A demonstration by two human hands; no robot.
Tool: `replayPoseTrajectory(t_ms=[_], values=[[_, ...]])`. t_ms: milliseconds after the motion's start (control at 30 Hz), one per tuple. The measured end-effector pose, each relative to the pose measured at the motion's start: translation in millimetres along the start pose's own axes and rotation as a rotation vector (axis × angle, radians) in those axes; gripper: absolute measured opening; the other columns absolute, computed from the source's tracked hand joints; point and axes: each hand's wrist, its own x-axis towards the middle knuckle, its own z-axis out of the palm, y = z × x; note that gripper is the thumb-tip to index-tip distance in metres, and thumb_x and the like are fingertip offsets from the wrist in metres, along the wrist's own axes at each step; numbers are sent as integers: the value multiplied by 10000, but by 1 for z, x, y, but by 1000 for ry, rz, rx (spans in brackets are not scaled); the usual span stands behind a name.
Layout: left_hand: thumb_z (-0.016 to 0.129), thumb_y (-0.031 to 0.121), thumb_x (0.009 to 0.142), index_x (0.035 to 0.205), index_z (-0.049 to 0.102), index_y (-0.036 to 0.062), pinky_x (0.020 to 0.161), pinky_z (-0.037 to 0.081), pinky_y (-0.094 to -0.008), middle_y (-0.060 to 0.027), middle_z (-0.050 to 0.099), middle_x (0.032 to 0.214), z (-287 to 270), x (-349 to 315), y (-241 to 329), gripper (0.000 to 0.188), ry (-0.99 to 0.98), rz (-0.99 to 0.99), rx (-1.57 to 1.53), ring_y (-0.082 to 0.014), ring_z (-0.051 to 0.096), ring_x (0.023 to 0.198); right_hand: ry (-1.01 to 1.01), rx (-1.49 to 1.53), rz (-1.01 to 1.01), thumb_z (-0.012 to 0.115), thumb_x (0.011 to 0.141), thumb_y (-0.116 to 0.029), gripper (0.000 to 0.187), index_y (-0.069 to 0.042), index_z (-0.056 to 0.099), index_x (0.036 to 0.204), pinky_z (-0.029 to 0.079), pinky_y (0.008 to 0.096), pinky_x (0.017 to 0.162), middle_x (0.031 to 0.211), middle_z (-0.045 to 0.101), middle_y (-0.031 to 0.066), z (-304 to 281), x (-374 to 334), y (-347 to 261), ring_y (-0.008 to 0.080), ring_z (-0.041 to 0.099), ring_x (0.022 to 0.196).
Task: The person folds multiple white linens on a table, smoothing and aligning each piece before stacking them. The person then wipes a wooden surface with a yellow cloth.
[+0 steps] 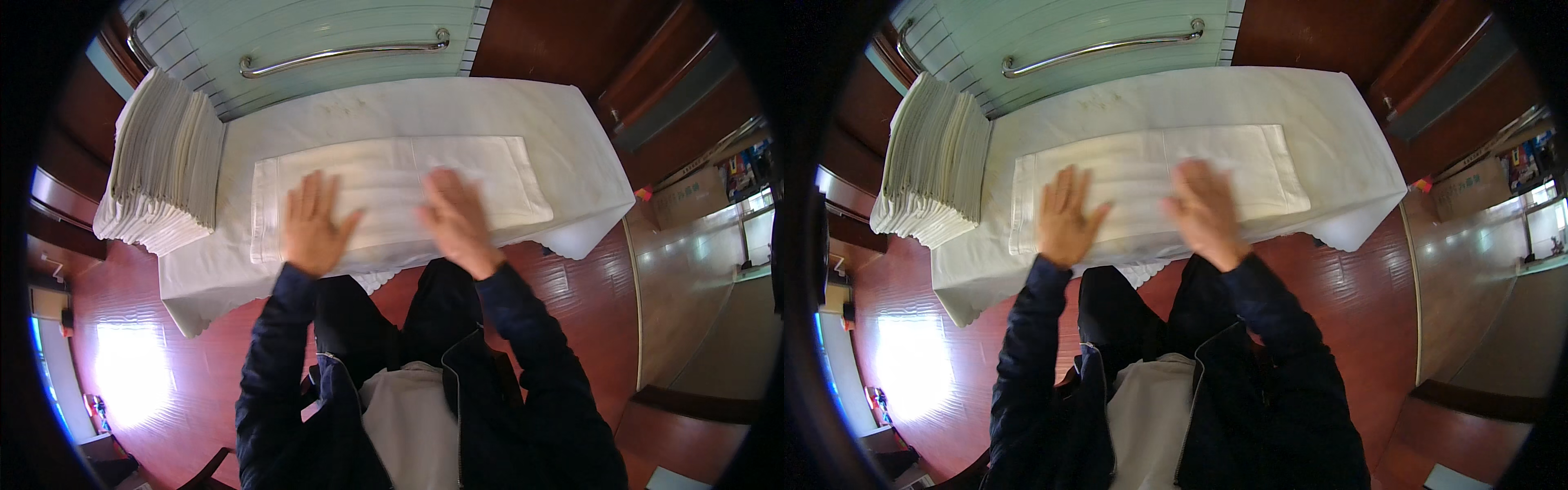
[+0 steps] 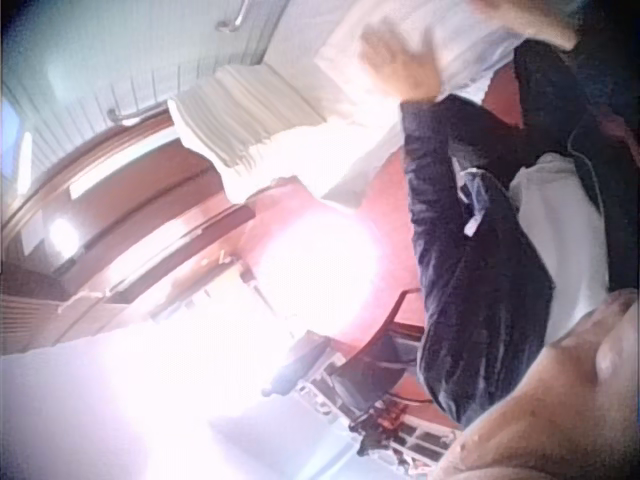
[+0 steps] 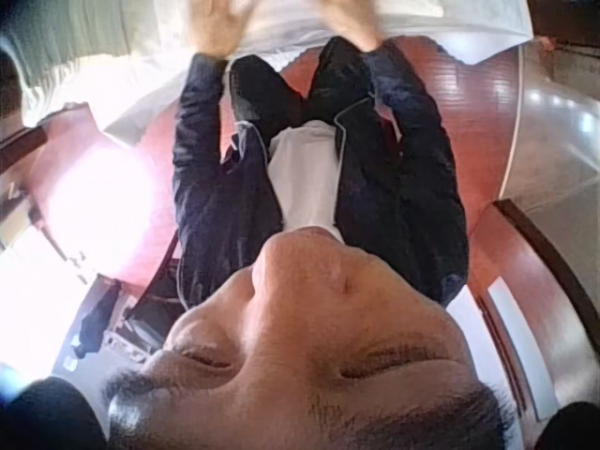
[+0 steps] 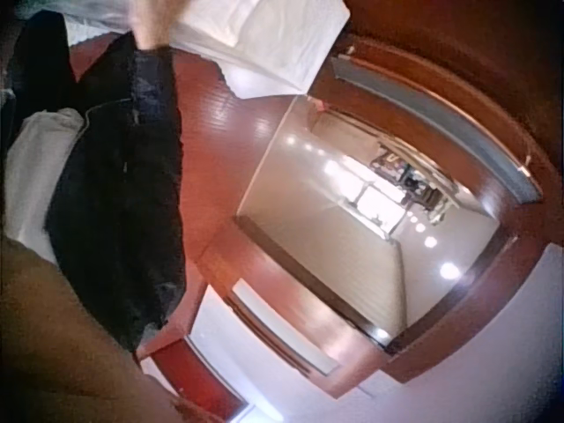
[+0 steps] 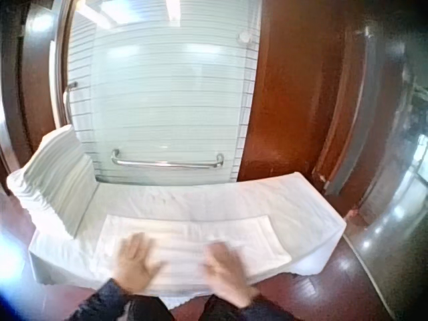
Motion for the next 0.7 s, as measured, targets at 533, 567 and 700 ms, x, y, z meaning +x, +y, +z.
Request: replayPoseTrajectory(t_ms=[533,567,700], values=[[640,304,948,1531,444,71,1239,179,-558,-151,381,1613,-12,-1,-21,658,-73,-54,206,-380,276,1517,682,438,1001,759,903,-547,633,24,628,662,504,383,572,578,593,78,-63,-98,121,196,560,542],[628,286,957,1525,446,62,1235,203,-532,-154,402,1595,-1,12,-2,637,-50,5,126,-363,301,1503,634,524,994,775,895,-531,613,18,625,668,484,354,541,575,585,72,-64,-96,119,176,548,524],[520,316,1019,1468,473,-30,1245,205,-516,-227,423,1570,50,66,68,569,-40,94,-151,-391,314,1501,541,713,1002,842,854,-443,517,-25,599,673,376,245,425,569,563,39,-57,-83,107,97,489,455]])
